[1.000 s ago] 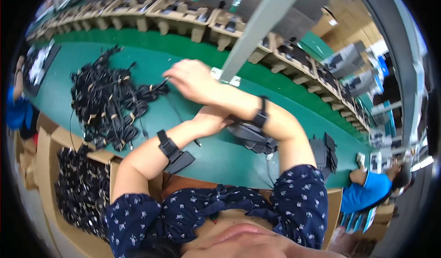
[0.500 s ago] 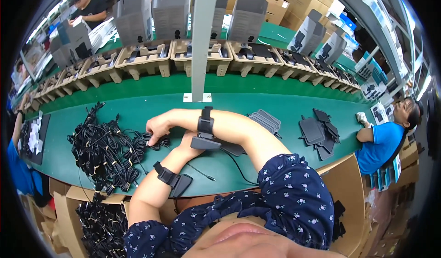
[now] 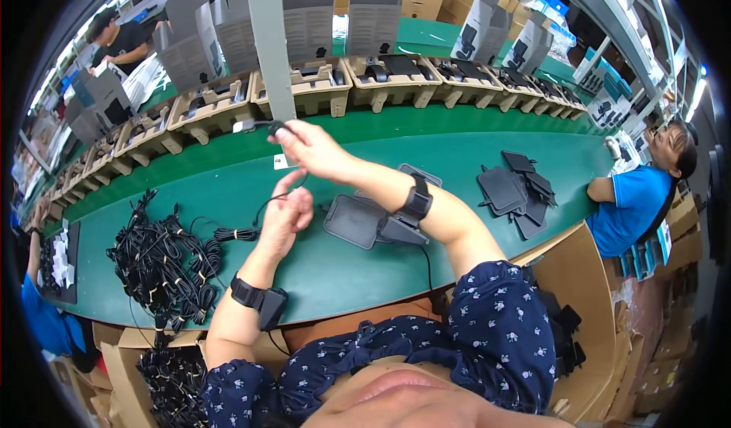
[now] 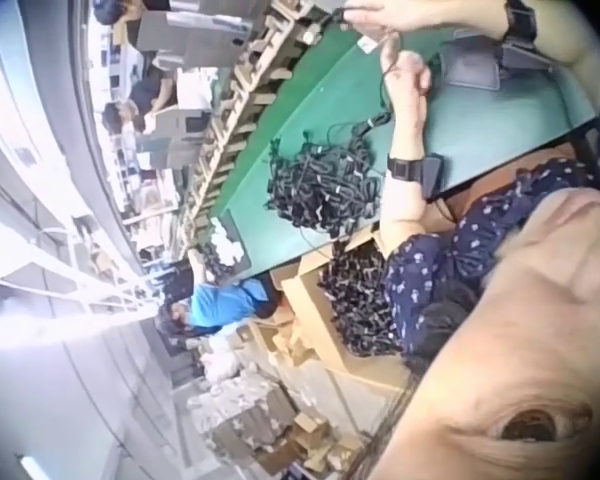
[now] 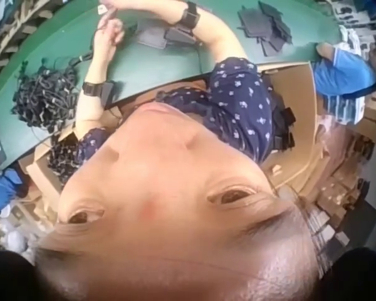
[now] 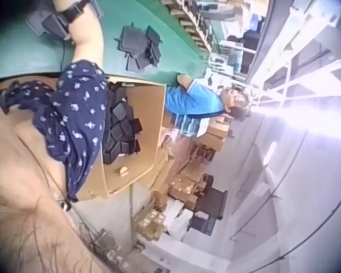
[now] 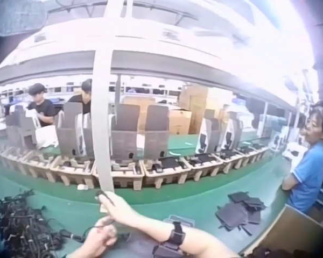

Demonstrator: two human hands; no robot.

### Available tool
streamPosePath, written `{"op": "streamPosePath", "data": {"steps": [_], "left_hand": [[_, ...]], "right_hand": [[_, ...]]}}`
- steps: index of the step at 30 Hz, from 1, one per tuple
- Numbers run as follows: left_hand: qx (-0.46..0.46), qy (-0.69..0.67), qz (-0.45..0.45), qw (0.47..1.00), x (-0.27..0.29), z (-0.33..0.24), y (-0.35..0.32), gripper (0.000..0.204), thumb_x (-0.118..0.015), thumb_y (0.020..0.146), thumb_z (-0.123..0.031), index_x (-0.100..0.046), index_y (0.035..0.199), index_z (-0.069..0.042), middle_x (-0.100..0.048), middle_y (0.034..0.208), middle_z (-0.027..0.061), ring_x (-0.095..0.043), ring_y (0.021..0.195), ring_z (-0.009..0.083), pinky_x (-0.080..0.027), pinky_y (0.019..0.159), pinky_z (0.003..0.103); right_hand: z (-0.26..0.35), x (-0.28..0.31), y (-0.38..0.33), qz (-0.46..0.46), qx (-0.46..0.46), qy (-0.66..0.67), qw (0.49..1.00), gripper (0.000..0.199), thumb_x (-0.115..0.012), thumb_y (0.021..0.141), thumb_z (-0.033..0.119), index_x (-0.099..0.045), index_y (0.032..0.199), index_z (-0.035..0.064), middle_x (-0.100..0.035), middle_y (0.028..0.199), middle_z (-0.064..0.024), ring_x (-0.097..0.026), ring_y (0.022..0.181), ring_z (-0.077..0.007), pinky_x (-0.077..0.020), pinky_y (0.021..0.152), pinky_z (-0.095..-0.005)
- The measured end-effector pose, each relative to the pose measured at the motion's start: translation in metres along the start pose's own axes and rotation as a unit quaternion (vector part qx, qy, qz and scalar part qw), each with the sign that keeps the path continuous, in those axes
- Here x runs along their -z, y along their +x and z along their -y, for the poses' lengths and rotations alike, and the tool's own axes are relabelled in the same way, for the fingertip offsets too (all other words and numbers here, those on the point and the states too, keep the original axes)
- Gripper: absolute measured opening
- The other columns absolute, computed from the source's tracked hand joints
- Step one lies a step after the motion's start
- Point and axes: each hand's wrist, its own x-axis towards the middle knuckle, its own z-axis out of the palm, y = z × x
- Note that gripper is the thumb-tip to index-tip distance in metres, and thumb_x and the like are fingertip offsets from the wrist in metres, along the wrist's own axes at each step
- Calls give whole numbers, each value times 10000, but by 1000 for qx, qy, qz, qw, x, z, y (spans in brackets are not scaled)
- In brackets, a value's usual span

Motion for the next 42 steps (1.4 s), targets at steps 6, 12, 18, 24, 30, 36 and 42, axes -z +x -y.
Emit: {"op": "streamPosePath", "data": {"steps": [6,12,18,24,30,36,42], "left_hand": [[-26,-65,-8,998,26,2,3,197,-479,933,-267,-488,970,-74,-435,661,-11,-356,479,69,-266,412,183],[-17,-18,-2,1000,21,10,-7,150,-554,859,-81,-504,997,-54,-590,830,73,-547,658,143,-443,560,238],[-47,58,-17,997,28,9,2,327,-500,885,-55,-377,1182,3,-561,933,109,-555,713,143,-454,584,225],[-41,271,-79,958,58,38,17,283,-455,882,3,-415,1160,-24,-540,885,50,-511,632,71,-385,463,176],[-41,352,-76,932,54,39,18,230,-474,866,21,-471,1090,-32,-546,839,30,-507,592,68,-404,485,199],[-29,349,-82,933,55,35,15,199,-479,853,45,-499,1040,-19,-547,812,40,-531,557,80,-432,514,214],[-9,344,-83,935,55,32,16,174,-469,883,-3,-495,1055,-13,-557,831,28,-499,531,53,-370,412,190]], "right_hand": [[-13,4,-21,-36,33,-70,996,311,-472,927,303,-531,1024,13,-517,764,-35,-500,709,-129,-432,647,-284],[-14,-12,-60,141,117,-317,930,369,-507,864,249,-484,1193,84,-506,1205,-201,-563,998,-353,-466,837,-429],[-4,26,-56,-28,89,-475,875,280,-556,848,222,-546,1063,44,-609,961,-149,-611,850,-304,-503,701,-380],[2,111,8,-225,45,-561,796,337,-538,851,365,-614,977,63,-635,906,-134,-610,818,-320,-488,688,-404],[-30,178,71,-275,98,-650,701,320,-551,832,328,-595,966,41,-627,863,-140,-620,771,-308,-492,643,-408],[-38,201,106,-132,-68,-788,597,142,-563,762,148,-677,757,65,-659,766,-134,-652,765,-287,-518,633,-380],[-53,205,127,-119,-103,-778,608,170,-523,756,98,-685,785,56,-665,807,-141,-653,800,-286,-524,665,-370]]}}
